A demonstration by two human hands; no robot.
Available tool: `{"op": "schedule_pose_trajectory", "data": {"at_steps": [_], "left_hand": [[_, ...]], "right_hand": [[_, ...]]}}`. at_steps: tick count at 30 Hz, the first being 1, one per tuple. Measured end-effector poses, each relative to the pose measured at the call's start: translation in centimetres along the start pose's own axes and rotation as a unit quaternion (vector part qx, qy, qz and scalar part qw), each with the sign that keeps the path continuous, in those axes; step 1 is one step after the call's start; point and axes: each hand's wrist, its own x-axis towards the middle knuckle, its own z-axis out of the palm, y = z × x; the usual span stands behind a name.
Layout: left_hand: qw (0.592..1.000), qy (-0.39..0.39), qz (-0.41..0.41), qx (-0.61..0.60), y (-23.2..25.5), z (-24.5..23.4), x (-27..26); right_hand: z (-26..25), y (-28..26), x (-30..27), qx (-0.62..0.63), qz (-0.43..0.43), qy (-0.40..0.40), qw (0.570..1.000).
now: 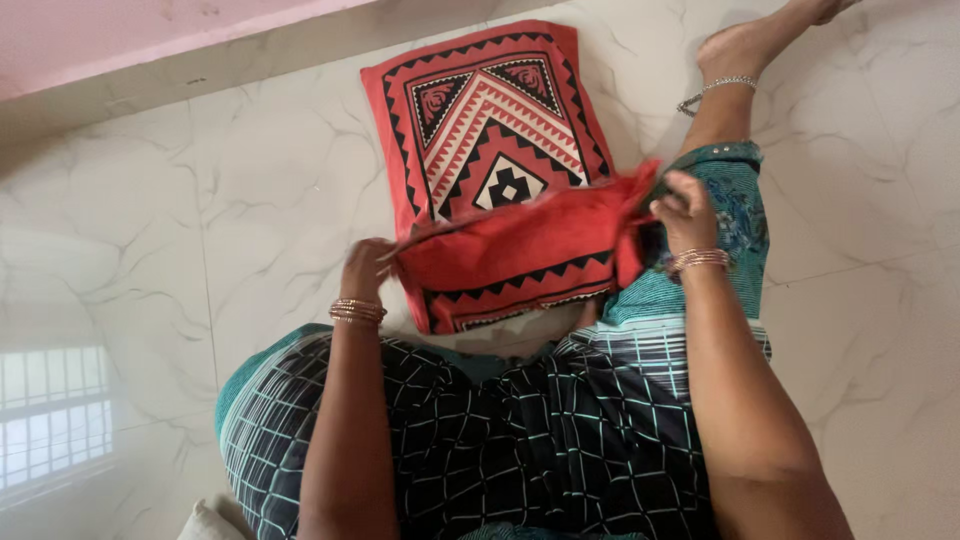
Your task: The person inserts a white pillow into a pink patterned pillowcase, adjusts it, and then inserts another pillow into a red patterned pillowcase. The person smooths and aligns the pillowcases after insertion.
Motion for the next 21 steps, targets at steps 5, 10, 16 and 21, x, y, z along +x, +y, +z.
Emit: {"op": "schedule_pose_trajectory", "data": {"at_steps": [5, 10, 16, 21], "left_hand": [[0.923, 0.224, 0.197, 0.244, 0.4, 5.5, -3.4], [0.791, -0.018, 0.324, 0.519, -1.3, 16.5, -11.6], [0.684, -0.075, 0.229, 0.689, -5.0, 15.5, -6.7], [0.728, 0.012, 0.097, 0.678, -2.3, 14.1, -4.5]], "right_hand": [[4.0, -2.4, -2.1, -0.296, -0.258, 0.14, 0.909], [12.8, -3.8, -8.6, -0.3, -0.34, -0.048, 0.89], [16.2, -1.7, -8.3, -0.465, -0.218, -0.212, 0.831], [12.0, 3.2, -0.5, -0.349, -0.057, -0.036, 0.934]]}}
